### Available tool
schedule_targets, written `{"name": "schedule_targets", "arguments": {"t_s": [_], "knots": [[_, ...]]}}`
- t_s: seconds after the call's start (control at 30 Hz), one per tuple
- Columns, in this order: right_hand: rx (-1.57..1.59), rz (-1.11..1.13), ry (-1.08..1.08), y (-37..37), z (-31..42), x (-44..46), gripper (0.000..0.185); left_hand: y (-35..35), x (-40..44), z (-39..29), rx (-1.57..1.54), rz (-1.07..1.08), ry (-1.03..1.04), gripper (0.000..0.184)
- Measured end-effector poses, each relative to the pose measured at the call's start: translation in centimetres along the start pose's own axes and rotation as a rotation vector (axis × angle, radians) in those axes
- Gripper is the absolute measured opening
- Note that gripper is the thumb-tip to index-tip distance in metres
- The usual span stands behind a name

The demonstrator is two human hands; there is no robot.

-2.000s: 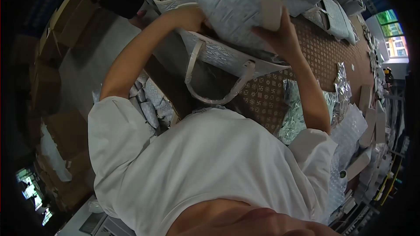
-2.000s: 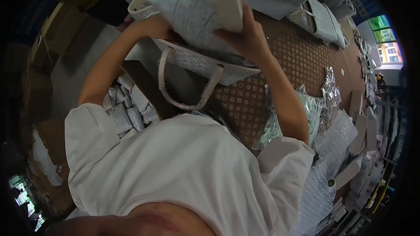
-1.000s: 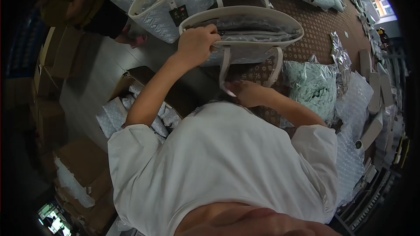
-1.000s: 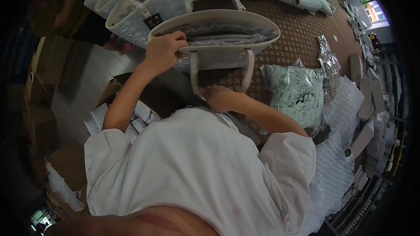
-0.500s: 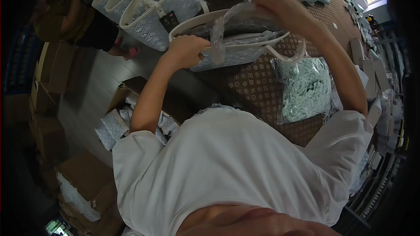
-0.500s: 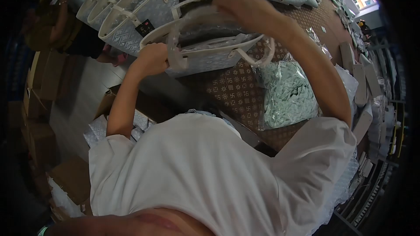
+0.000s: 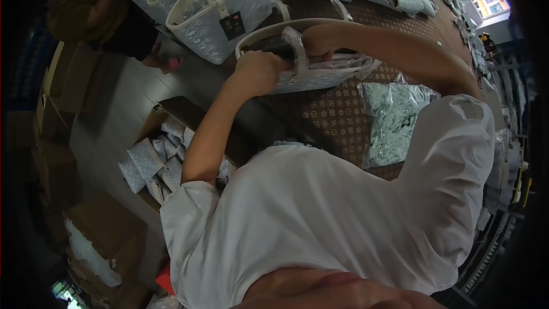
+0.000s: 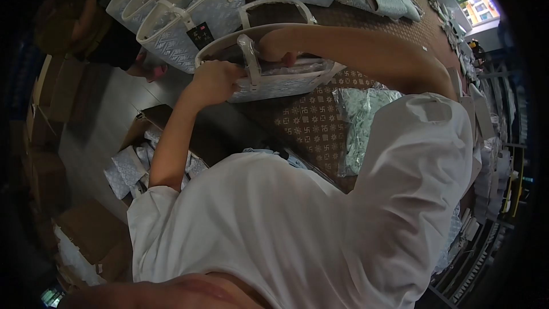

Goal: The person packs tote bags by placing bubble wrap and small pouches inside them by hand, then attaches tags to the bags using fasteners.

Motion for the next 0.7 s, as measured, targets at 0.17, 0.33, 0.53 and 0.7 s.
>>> {"name": "schedule_targets", "arguments": {"t_s": [0.17, 0.33, 0.53, 0.7], "knots": [[-0.554, -0.328, -0.282, 1.1, 2.1, -3.2, 0.02, 0.1, 0.1, 0.0, 0.017, 0.016, 0.022, 0.034], [-0.46, -0.206, -0.29, 2.1, -2.1, 4.9, 0.025, -0.2, 0.1, -0.2, 0.033, -0.044, 0.064, 0.021], [-0.237, 0.036, -0.269, 2.2, -0.2, 4.2, 0.039, 0.3, 0.2, -0.8, 0.005, 0.001, 0.115, 0.018], [-0.375, 0.044, -0.232, 1.9, 0.4, 2.1, 0.032, 0.5, -0.5, -0.1, -0.047, -0.132, 0.181, 0.017]]}}
Point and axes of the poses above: each hand's wrist, its own x-axis towards the middle knuckle, its own y-axis out of the palm, z = x × y, the point moved 3 cm from there along x, towards the middle knuckle, and after that the axes turned 13 degrees about z, right-handed, at the moved point
